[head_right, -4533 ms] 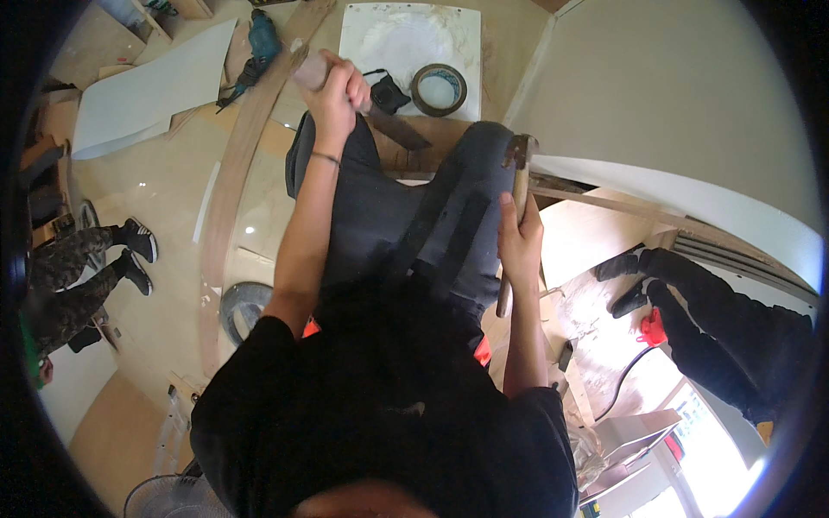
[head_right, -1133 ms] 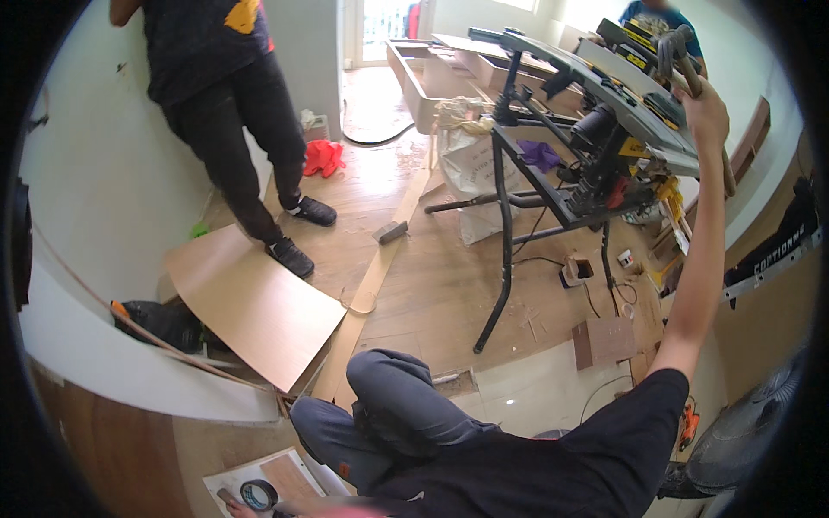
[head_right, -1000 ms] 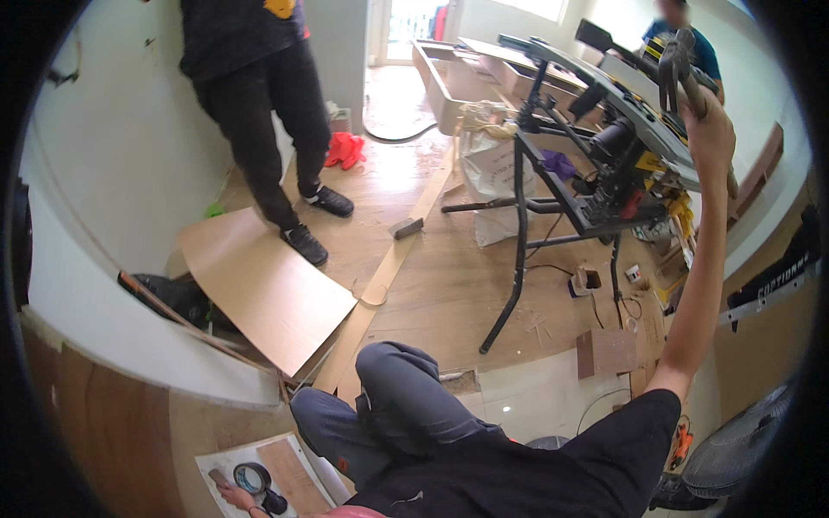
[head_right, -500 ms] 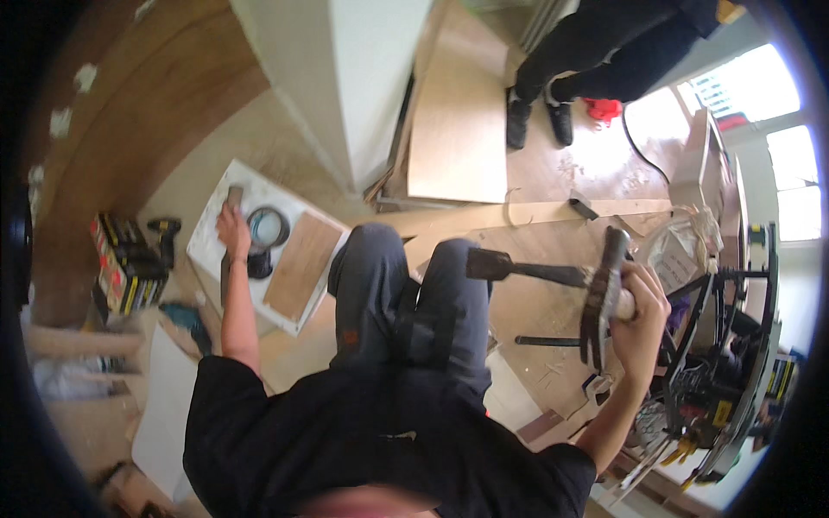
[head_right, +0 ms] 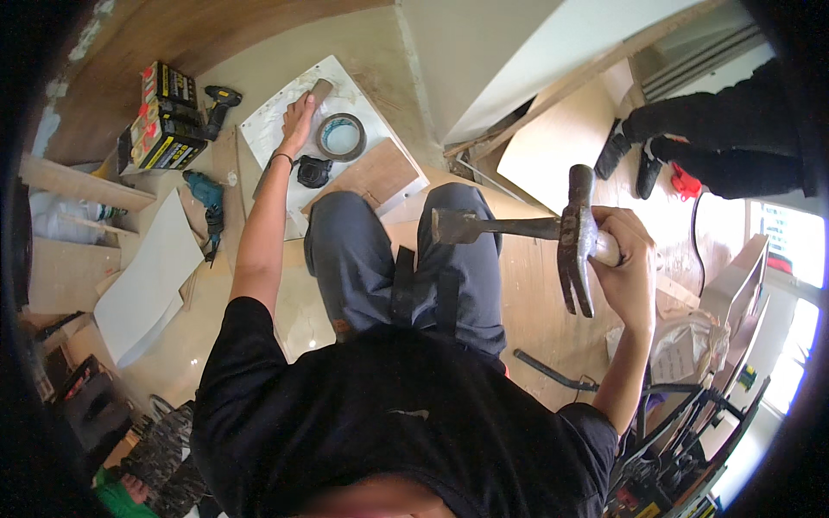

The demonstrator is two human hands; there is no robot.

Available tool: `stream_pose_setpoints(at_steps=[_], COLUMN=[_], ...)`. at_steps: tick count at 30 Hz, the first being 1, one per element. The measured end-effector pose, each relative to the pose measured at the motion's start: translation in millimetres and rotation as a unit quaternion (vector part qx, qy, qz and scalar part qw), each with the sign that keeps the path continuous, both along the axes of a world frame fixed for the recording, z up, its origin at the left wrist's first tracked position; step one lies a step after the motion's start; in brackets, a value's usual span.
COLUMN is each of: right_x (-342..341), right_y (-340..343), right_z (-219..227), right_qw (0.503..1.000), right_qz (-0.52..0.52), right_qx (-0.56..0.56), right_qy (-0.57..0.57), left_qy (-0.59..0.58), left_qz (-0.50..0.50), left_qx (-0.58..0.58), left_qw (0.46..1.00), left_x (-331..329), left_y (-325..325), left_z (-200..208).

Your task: The person cuts a piece of wood with a hand saw, then moves around the room to pick up a wooden dowel and a cylindrical object. They sit on the floor and hammer the dowel into the cylindrical object.

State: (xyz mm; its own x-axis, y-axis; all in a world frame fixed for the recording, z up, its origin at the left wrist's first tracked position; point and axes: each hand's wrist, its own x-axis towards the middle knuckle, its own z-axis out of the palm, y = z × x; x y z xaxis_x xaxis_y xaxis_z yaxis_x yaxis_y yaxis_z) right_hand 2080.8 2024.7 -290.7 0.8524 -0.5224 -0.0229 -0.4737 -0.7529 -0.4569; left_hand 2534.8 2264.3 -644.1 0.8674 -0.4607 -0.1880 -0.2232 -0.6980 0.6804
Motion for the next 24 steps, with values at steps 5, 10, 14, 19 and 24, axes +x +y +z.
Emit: stream_pose_setpoints(at_steps=[5, 10, 14, 19, 24], right_x=[38.6, 93.9, 128.6, 153.9, 161.3], right_y=[-1.8, 4.7, 14.3, 31.6, 37.0], right_z=[-16.9, -39.0, -46.4, -47.5, -56.3], right_qw=[0.998, 0.978, 0.932, 0.861, 0.888], right_qz=[0.046, 0.189, 0.327, 0.454, 0.423], right_qx=[0.03, -0.036, -0.105, -0.172, -0.109], right_qy=[-0.025, -0.081, -0.111, -0.152, -0.142], left_qy=[-0.153, 0.175, 0.346, 0.454, 0.367], left_qz=[0.008, -0.366, -0.502, -0.519, -0.485], left_qx=[-0.039, -0.265, -0.257, -0.207, -0.199], left_qw=[0.987, 0.875, 0.75, 0.694, 0.769], left_x=[-2.3, -75.3, -121.6, -143.4, -147.4], left_y=[-10.6, -41.1, -49.9, -46.5, -26.8], left_z=[66.1, 169.0, 208.9, 213.1, 207.6])
